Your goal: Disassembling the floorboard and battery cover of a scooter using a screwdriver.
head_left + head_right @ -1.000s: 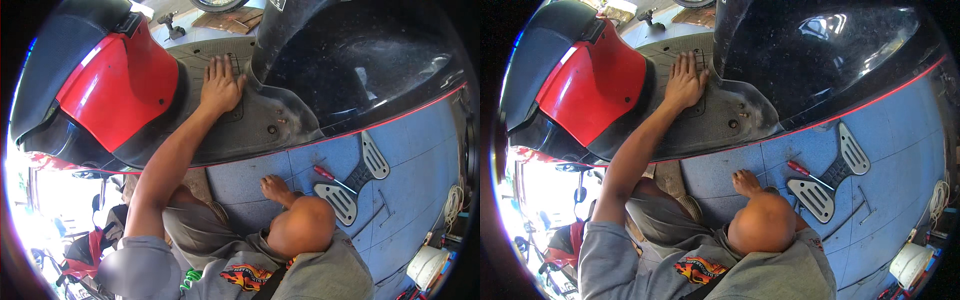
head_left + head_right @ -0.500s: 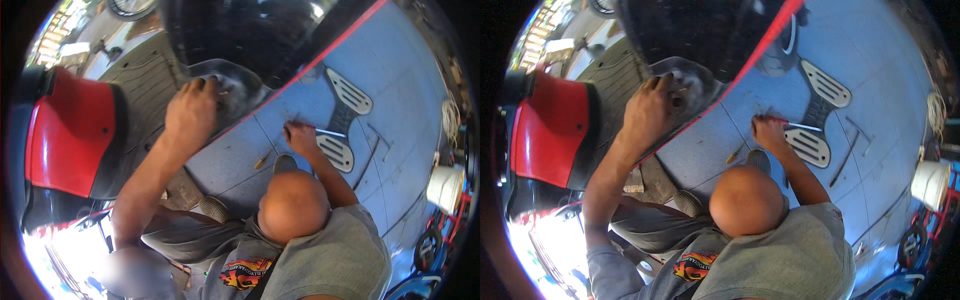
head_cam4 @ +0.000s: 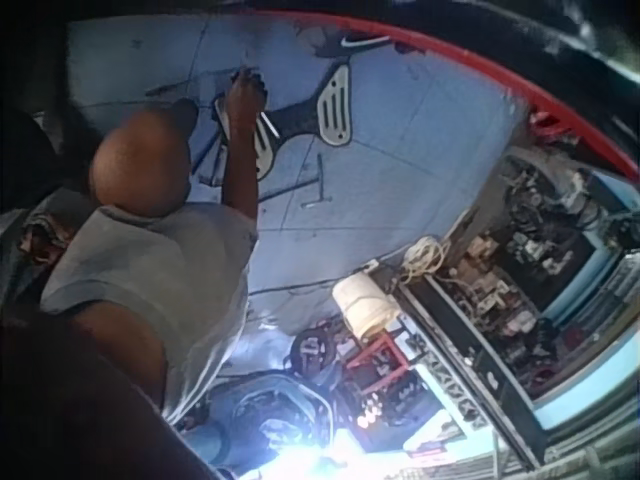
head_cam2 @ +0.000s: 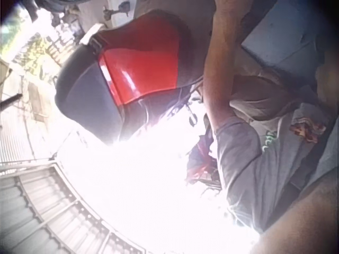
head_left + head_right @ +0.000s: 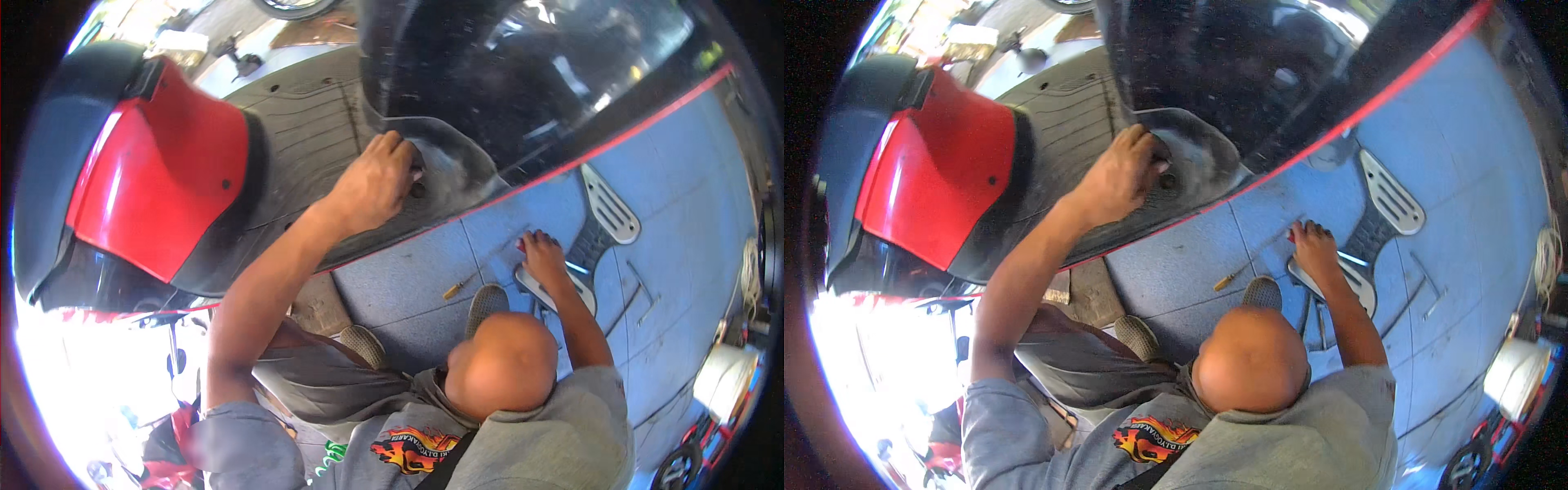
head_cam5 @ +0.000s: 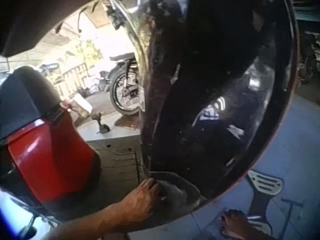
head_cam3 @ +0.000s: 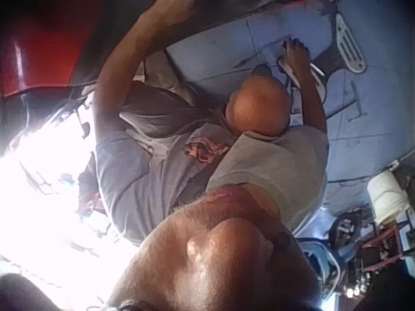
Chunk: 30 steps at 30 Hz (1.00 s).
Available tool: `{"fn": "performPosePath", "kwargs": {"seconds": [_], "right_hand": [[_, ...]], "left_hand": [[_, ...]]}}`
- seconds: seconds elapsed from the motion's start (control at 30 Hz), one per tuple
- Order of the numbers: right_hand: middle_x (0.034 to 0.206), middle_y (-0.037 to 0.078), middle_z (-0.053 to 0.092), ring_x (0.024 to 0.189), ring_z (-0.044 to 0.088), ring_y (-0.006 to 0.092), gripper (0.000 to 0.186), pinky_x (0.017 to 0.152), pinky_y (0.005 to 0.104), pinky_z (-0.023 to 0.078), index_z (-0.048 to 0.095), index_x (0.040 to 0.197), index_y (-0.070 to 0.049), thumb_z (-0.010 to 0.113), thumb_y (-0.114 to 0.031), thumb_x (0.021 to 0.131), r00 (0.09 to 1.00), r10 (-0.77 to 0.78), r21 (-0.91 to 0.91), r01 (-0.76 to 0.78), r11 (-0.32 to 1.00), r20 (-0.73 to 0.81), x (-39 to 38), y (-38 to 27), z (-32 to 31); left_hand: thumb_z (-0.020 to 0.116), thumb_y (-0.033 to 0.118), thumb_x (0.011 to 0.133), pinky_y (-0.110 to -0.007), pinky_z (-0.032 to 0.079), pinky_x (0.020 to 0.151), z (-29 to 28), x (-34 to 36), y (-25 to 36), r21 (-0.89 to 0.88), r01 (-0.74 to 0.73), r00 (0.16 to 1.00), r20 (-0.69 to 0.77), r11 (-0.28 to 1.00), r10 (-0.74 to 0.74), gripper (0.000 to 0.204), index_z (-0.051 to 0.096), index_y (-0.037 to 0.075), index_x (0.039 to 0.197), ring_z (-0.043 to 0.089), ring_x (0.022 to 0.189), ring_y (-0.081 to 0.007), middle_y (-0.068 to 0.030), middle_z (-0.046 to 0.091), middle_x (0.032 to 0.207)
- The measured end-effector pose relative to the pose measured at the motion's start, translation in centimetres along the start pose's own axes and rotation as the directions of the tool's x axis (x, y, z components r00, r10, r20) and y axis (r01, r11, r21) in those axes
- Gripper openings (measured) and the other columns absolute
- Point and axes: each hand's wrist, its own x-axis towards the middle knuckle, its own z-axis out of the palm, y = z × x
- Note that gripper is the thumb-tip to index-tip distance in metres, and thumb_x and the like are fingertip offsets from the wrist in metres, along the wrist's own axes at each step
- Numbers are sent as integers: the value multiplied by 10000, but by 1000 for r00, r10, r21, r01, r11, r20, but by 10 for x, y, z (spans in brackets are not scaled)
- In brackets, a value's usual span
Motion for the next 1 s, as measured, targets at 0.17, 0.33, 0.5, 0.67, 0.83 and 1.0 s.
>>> {"fn": "performPosePath", "kwargs": {"seconds": [0.17,0.33,0.5,0.67,0.83,1.0], "right_hand": [[924,122,582,784,644,289,558,668,398,544,506,1179,-60,763,-83,684,948,42,196,21,980,-314,-28,-27,-155],[847,120,589,729,623,214,495,665,329,542,491,1183,-44,717,-65,744,843,90,551,263,792,-531,-35,-58,-261],[940,196,556,764,626,291,563,686,398,575,403,1253,-78,720,-220,810,552,161,542,648,535,-819,-30,-89,-313],[982,198,553,776,630,300,553,697,422,592,381,1251,-88,705,-240,830,482,213,513,664,543,-850,-17,-114,-316],[1002,203,573,796,635,285,530,738,422,599,378,1259,-76,697,-129,839,472,272,545,723,424,-839,-2,-146,-299],[1028,205,565,892,633,259,531,772,366,600,359,1240,54,694,-85,852,419,233,478,718,506,-877,16,-158,-312]], "left_hand": [[630,112,913,-291,464,633,-80,-36,-35,-435,572,817,221,695,-533,201,567,-48,1017,565,700,-155,-83,603,835],[638,71,902,-237,425,594,-67,-51,-51,-551,585,778,174,595,-604,181,583,-42,1033,511,686,-69,-25,587,808],[641,-5,873,-259,482,667,-60,-40,-36,-574,466,859,112,673,-499,298,626,-13,1170,579,791,-97,-58,649,914],[637,78,875,-325,526,792,-50,-8,-69,-161,478,865,-87,863,-495,229,691,8,1086,699,934,-224,-185,706,999],[631,119,819,-471,513,822,-26,25,-181,95,544,810,-319,834,-492,190,719,35,965,635,945,-410,-234,664,986],[643,129,815,-473,492,846,-4,36,-194,92,504,838,-293,859,-461,177,719,32,943,615,962,-394,-219,642,967]]}}
